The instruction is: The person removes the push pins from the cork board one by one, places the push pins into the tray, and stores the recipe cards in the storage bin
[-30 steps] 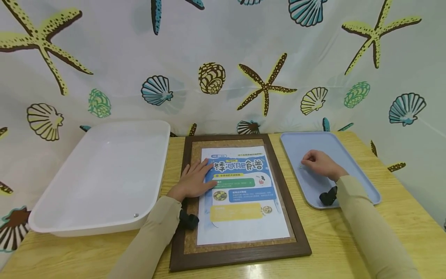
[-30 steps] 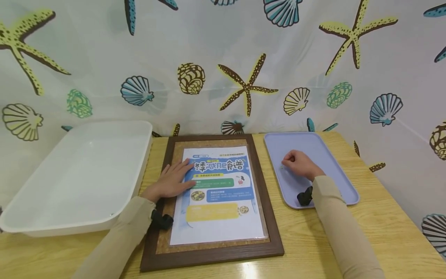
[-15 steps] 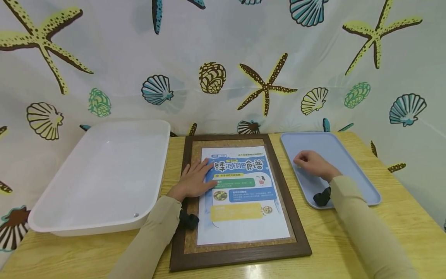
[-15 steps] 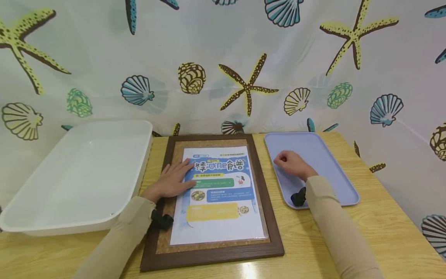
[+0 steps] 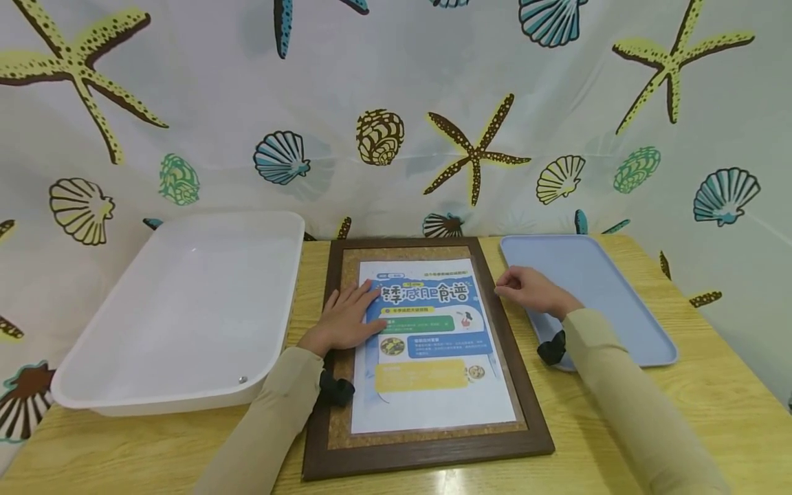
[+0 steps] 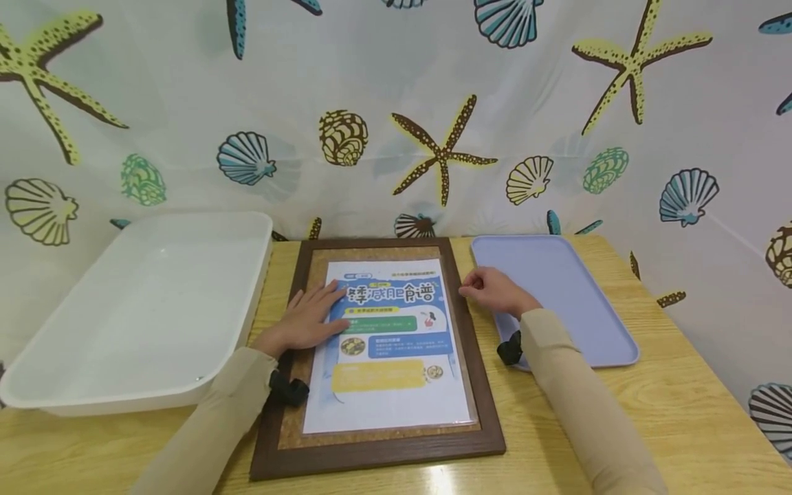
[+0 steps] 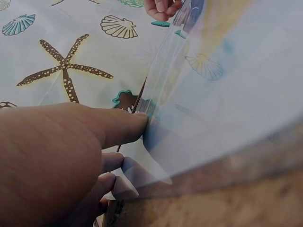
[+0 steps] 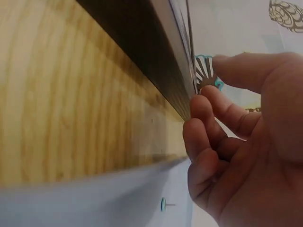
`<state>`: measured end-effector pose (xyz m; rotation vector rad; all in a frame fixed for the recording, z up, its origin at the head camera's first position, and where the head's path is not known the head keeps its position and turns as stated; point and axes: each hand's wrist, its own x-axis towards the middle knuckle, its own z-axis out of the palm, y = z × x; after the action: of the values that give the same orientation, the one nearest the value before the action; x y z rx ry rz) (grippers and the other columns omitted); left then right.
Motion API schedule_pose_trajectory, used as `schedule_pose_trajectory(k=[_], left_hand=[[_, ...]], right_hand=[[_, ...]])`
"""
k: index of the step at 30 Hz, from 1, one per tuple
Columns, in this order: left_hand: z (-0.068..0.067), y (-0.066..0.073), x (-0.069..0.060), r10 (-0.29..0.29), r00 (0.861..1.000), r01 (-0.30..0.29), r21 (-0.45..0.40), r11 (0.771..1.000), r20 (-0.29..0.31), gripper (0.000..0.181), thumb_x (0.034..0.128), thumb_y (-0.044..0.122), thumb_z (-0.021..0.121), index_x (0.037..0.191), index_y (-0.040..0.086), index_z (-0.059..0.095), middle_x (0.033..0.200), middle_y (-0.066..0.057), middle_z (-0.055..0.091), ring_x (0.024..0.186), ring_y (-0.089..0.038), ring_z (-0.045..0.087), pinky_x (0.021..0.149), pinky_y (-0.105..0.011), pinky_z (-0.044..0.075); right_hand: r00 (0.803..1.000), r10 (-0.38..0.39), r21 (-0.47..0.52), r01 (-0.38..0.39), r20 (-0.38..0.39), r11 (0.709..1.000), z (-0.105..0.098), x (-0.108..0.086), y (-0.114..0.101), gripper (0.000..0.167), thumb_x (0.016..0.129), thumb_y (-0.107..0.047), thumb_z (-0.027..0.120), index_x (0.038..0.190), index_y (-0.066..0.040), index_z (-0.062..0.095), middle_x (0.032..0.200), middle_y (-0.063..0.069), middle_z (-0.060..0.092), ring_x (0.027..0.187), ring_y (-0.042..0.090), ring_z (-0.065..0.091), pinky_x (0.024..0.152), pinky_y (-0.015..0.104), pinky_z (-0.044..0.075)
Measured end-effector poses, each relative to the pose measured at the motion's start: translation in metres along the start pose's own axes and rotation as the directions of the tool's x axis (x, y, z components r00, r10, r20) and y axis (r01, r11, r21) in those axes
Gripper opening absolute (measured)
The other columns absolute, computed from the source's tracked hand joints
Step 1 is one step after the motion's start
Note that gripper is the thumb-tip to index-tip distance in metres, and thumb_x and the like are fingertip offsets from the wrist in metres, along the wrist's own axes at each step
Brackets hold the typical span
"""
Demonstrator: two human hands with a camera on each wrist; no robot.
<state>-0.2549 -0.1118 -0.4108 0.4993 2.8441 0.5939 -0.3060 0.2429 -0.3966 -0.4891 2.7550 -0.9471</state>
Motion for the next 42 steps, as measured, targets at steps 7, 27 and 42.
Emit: schedule_pose_trajectory(k=[7,27,42], left_hand=[[0.0,0.0,0.001,0.004,1.0,-0.004,-0.007,1.0,0.007,0.069,0.0945,0.04,0.052,0.151,0.007,0.03,0.161,-0.015,0.015,0.148,-0.039,0.009,0.117,-0.059,0.001],[-0.007,-0.002,-0.007,-0.303,0.946,0.195,-0.541,0.818,-0.118,0.062,0.0922,0.011,0.062,0.144,-0.002,0.031,0.142,-0.023,0.041,0.124,-0.035,0.047,0.106,-0.047,0.042],[-0.019,0.002,-0.005,-0.445,0.895,0.317,-0.717,0.621,0.01,0.063,0.092,0.021,0.064,0.144,-0.002,0.036,0.136,-0.02,0.05,0.118,-0.029,0.05,0.106,-0.044,0.041]], right_hand=[[0.999,-0.004,-0.066,0.007,0.053,0.998,0.008,0.004,-0.008,0.041,0.092,-0.025,0.065,0.12,0.001,0.052,0.091,0.013,0.059,0.08,0.022,0.056,0.075,0.036,0.046],[0.989,-0.119,-0.116,0.129,0.086,0.985,0.015,0.008,-0.015,0.061,0.091,-0.025,0.067,0.142,-0.002,0.044,0.077,0.008,0.05,0.067,0.018,0.043,0.066,0.031,0.036],[0.993,-0.09,-0.109,0.098,0.074,0.989,0.018,0.009,-0.006,0.062,0.091,-0.025,0.066,0.144,-0.002,0.042,0.079,0.009,0.052,0.07,0.018,0.046,0.065,0.029,0.037]])
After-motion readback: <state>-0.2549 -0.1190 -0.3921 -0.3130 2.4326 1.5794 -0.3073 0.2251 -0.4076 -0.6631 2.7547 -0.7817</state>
